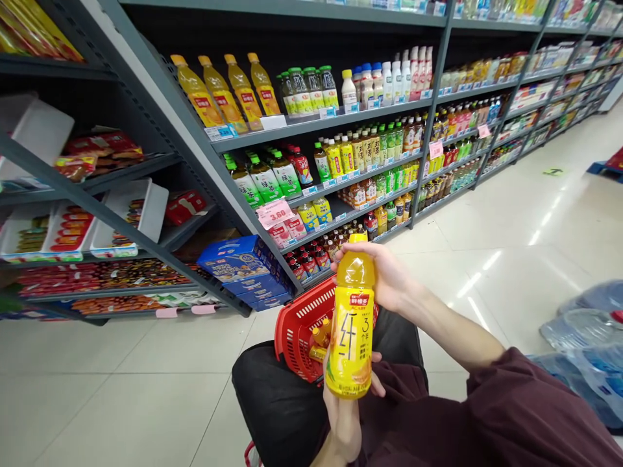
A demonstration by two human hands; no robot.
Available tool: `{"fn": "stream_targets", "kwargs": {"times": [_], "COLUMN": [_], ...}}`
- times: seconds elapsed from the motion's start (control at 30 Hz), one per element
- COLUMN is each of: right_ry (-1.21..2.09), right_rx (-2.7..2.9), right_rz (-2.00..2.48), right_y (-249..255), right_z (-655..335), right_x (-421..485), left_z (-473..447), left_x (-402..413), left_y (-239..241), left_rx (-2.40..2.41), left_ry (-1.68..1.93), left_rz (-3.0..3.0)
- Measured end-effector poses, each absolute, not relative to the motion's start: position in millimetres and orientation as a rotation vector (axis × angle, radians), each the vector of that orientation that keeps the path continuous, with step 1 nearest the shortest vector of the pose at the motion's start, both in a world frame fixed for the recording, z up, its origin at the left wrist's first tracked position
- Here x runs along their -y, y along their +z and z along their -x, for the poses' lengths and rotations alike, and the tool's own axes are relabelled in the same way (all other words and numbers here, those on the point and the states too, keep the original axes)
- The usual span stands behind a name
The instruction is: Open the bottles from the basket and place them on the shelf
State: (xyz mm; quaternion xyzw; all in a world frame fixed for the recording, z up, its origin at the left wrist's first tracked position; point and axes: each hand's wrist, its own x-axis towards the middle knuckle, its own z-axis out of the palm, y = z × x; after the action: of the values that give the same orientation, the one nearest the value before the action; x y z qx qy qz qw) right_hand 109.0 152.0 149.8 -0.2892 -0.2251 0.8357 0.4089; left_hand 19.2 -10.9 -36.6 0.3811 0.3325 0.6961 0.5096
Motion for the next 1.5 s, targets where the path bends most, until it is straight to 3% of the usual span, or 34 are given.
{"fn": "stream_targets", "kwargs": {"times": [0.47, 0.87, 1.5], "right_ry": [2.101, 2.101, 2.076], "right_rx": [0.574, 0.630, 0.705], "right_rz": [0.736, 0.766, 0.788], "right_y": [152.0, 149.1, 145.5], "right_z": [-109.1, -111.4, -112.8], "right_x": [-151.0, -153.3, -156.4], "left_z": [-22.2, -20.6, -13.3], "left_x": [10.5, 7.8, 1.9], "left_y": [-28.4, -49.7, -26.1], "left_rx": [-0.800, -0.762, -0.818], "left_ry": [1.667, 1.719, 1.514], "left_rz": [-0.863, -1.000, -1.010]}}
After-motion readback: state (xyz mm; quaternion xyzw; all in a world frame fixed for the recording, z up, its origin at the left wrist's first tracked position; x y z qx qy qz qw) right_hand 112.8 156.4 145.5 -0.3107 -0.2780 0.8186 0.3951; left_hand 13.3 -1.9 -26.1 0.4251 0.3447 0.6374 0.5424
